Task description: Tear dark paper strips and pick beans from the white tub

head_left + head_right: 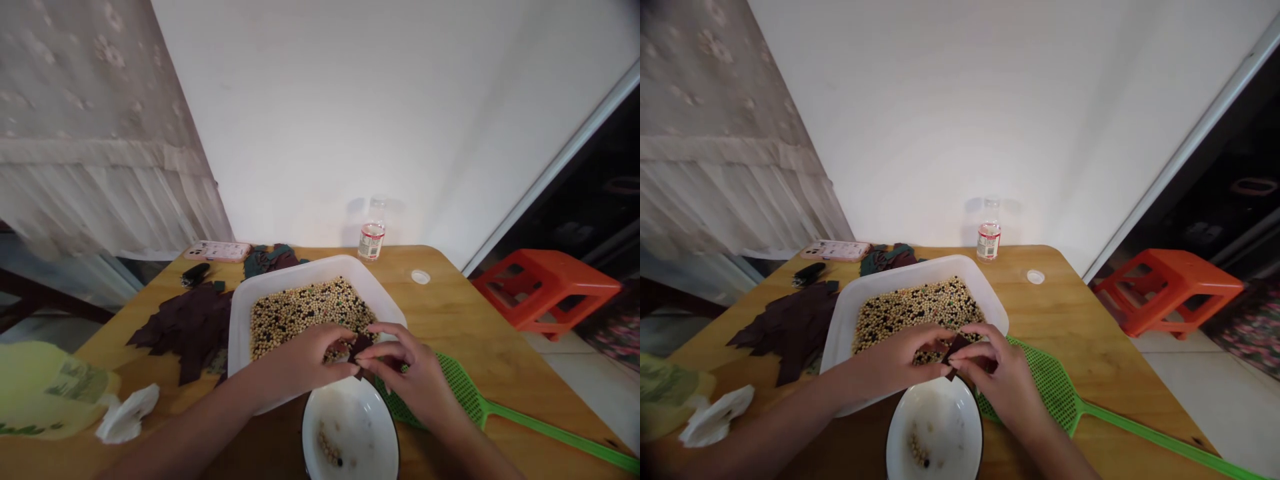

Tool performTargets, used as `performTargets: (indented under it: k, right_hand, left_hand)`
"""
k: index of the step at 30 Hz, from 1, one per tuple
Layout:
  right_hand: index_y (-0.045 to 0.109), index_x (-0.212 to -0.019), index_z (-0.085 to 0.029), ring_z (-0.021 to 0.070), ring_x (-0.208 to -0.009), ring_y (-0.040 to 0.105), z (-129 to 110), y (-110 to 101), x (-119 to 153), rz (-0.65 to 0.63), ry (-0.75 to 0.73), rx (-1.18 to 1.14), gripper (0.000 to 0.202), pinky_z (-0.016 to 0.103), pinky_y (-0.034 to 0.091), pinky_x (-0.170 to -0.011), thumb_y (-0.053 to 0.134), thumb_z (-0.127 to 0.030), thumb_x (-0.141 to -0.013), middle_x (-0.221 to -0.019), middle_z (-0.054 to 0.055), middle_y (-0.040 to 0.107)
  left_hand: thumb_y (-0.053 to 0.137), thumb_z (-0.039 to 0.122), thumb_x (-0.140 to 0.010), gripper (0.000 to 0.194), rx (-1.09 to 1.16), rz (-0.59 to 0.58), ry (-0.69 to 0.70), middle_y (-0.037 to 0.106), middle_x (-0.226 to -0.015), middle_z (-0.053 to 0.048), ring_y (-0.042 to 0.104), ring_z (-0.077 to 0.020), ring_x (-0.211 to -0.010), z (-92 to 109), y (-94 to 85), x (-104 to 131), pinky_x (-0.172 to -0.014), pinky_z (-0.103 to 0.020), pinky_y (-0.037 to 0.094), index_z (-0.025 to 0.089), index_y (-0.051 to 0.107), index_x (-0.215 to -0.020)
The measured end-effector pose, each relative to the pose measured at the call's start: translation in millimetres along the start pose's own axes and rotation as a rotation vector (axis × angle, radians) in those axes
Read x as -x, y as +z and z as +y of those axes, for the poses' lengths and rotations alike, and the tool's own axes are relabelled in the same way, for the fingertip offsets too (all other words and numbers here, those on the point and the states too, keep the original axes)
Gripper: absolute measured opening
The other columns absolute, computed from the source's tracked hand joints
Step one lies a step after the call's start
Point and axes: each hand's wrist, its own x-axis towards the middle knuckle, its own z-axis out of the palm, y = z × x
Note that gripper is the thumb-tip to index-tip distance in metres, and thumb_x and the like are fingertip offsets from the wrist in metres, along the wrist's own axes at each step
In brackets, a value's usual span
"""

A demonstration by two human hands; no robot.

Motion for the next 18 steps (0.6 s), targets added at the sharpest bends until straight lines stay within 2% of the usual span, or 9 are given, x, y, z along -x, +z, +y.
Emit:
performTargets:
  k: [2,4,8,11,15,18]
  right_hand:
    - [0.054,-0.1,-0.025,0.0179,-0.07,0.072,3.3,2.1,0.9,0.026,-0.025,0.014,0.028,0.027,0.056,-0.062,0.068,-0.028,-0.076,-0.075,0.0,0.075]
    - [0.054,-0.097,-0.024,0.0186,-0.071,0.072,6.0,4.3,1.5,0.068,-0.062,0.026,0.026,0.027,0.056,-0.064,0.068,-0.029,-0.076,-0.075,0.001,0.075]
    - [0.054,-0.082,-0.024,0.0211,-0.073,0.072,4.0,7.5,-0.5,0.182,-0.208,0.023,0.017,0.029,0.058,-0.065,0.067,-0.032,-0.077,-0.075,0.003,0.074]
    - [0.054,-0.078,-0.025,0.0212,-0.075,0.072,-6.6,8.5,-8.6,0.214,-0.281,0.052,0.013,0.028,0.057,-0.06,0.065,-0.031,-0.079,-0.077,0.004,0.074]
    - [0.052,-0.077,-0.025,0.0205,-0.065,0.071,-23.7,11.9,-24.8,0.185,-0.283,0.086,0.019,0.028,0.053,-0.052,0.067,-0.037,-0.077,-0.075,0.004,0.074]
    - [0.046,-0.073,-0.025,0.0205,-0.062,0.07,-27.0,18.0,-31.8,0.196,-0.234,0.033,0.03,0.028,0.051,-0.053,0.069,-0.045,-0.073,-0.069,0.003,0.074]
  left_hand:
    - [0.056,0.032,-0.081,0.026,0.094,-0.034,0.032,0.069,-0.1,-0.004,0.062,-0.021,-0.094,-4.1,1.8,-4.3,-0.083,-0.032,0.044,0.02,0.066,-0.101]
    - [0.06,0.028,-0.078,0.02,0.243,-0.04,0.0,0.071,-0.09,-0.002,0.063,-0.0192,-0.086,-7.9,2.6,-8.0,-0.078,-0.029,0.044,0.019,0.069,-0.094]
    - [0.066,0.028,-0.073,0.021,0.454,-0.012,-0.054,0.072,-0.088,-0.003,0.064,-0.0182,-0.085,-7.5,-1.2,-10.3,-0.081,-0.03,0.044,0.017,0.069,-0.091]
    - [0.067,0.031,-0.071,0.025,0.584,-0.005,-0.058,0.072,-0.086,-0.004,0.066,-0.0186,-0.089,-1.7,-6.0,-8.1,-0.086,-0.033,0.045,0.016,0.068,-0.091]
    - [0.07,0.035,-0.067,0.03,0.806,0.032,-0.097,0.072,-0.084,-0.006,0.068,-0.0179,-0.081,-1.3,-9.6,-6.8,-0.087,-0.036,0.048,0.015,0.067,-0.089]
    - [0.071,0.035,-0.064,0.03,0.861,0.091,-0.13,0.069,-0.071,-0.003,0.065,-0.0128,-0.061,-8.6,-10.1,-10.1,-0.074,-0.032,0.052,0.014,0.065,-0.083]
